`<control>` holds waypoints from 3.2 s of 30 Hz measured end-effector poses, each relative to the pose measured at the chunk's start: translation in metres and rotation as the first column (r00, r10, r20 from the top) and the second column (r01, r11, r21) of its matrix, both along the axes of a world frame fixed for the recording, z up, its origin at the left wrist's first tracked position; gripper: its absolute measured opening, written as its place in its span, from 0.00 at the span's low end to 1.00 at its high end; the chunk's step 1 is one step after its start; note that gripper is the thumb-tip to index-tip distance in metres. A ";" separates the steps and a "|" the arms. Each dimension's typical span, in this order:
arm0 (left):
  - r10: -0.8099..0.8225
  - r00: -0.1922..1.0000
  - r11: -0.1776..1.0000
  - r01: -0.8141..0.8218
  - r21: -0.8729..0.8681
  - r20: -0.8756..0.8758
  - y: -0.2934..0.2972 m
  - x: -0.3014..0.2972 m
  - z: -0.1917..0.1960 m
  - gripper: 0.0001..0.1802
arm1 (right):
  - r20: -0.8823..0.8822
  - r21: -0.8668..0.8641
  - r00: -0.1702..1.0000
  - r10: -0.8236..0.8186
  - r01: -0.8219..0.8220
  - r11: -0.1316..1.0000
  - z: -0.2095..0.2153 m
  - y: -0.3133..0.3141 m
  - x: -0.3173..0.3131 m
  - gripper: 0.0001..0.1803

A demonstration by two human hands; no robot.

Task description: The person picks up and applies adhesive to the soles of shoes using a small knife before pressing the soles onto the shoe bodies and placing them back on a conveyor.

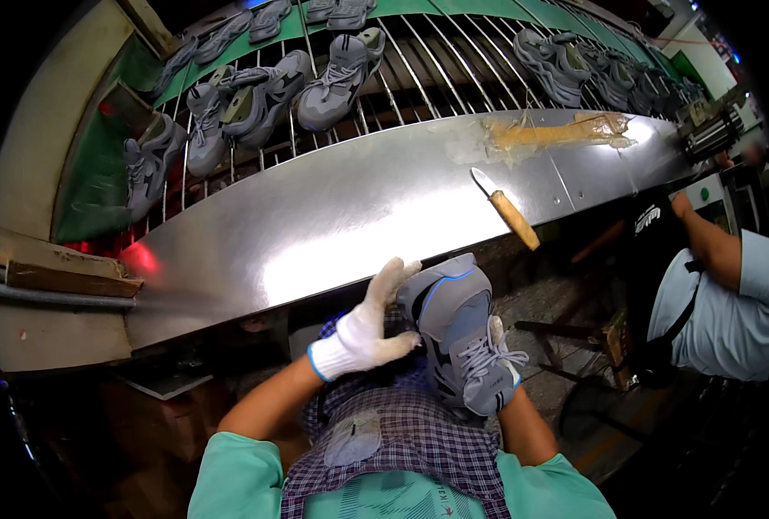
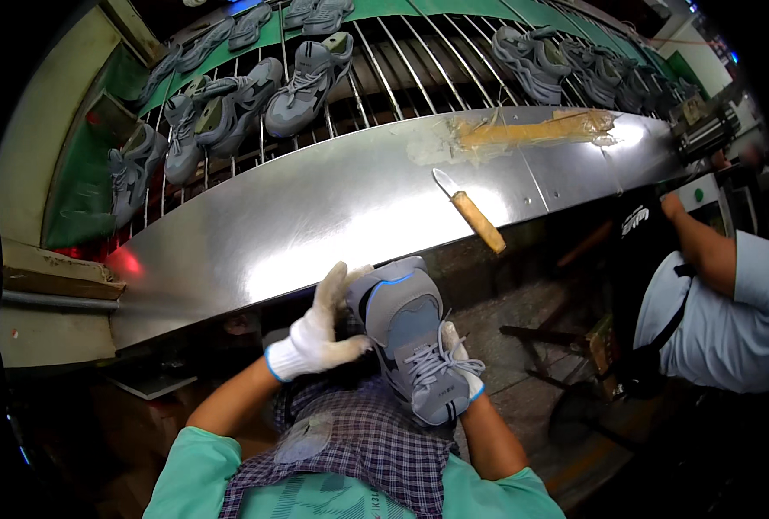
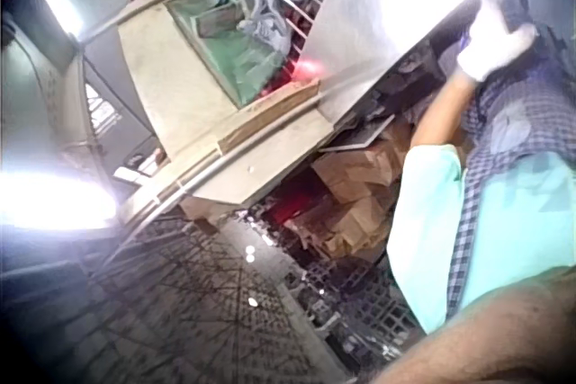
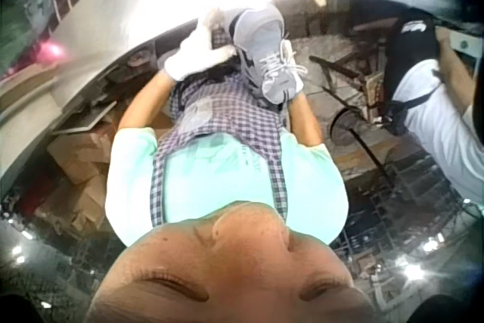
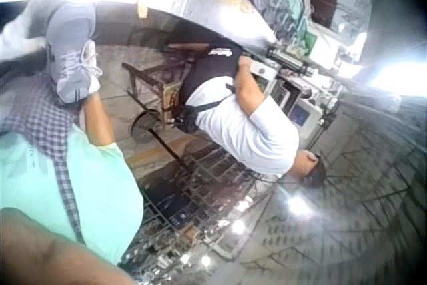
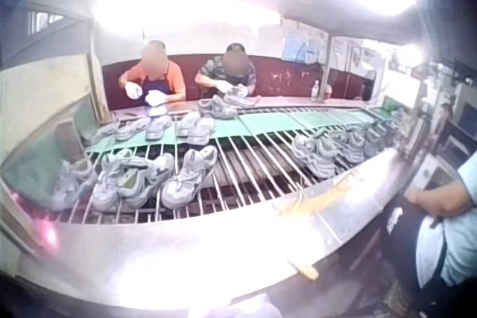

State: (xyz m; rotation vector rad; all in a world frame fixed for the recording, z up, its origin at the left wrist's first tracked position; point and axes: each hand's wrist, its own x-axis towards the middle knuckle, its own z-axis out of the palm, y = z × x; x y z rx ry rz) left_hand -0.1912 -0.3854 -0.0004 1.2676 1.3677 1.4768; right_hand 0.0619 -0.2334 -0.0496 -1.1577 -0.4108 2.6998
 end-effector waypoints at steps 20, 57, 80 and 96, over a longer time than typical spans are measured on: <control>0.128 0.972 0.982 -0.097 -0.164 0.195 -0.010 0.014 0.036 0.42 | -0.020 0.079 0.995 -0.093 0.095 0.992 0.047 -0.033 -0.029 0.31; -0.145 0.988 0.983 0.151 -0.109 0.059 -0.030 -0.057 0.086 0.63 | -0.324 0.063 0.933 0.158 -0.145 0.987 0.041 -0.038 -0.056 0.40; 0.113 0.981 0.972 -0.076 -0.222 0.160 -0.048 -0.113 0.047 0.80 | 0.534 0.656 0.833 0.141 -0.304 -0.690 0.166 -0.039 -0.128 0.37; 0.178 0.967 0.935 -0.108 -0.337 0.182 -0.049 -0.114 0.066 0.80 | 0.750 0.662 0.495 0.440 -0.541 -0.519 0.173 -0.007 -0.245 0.24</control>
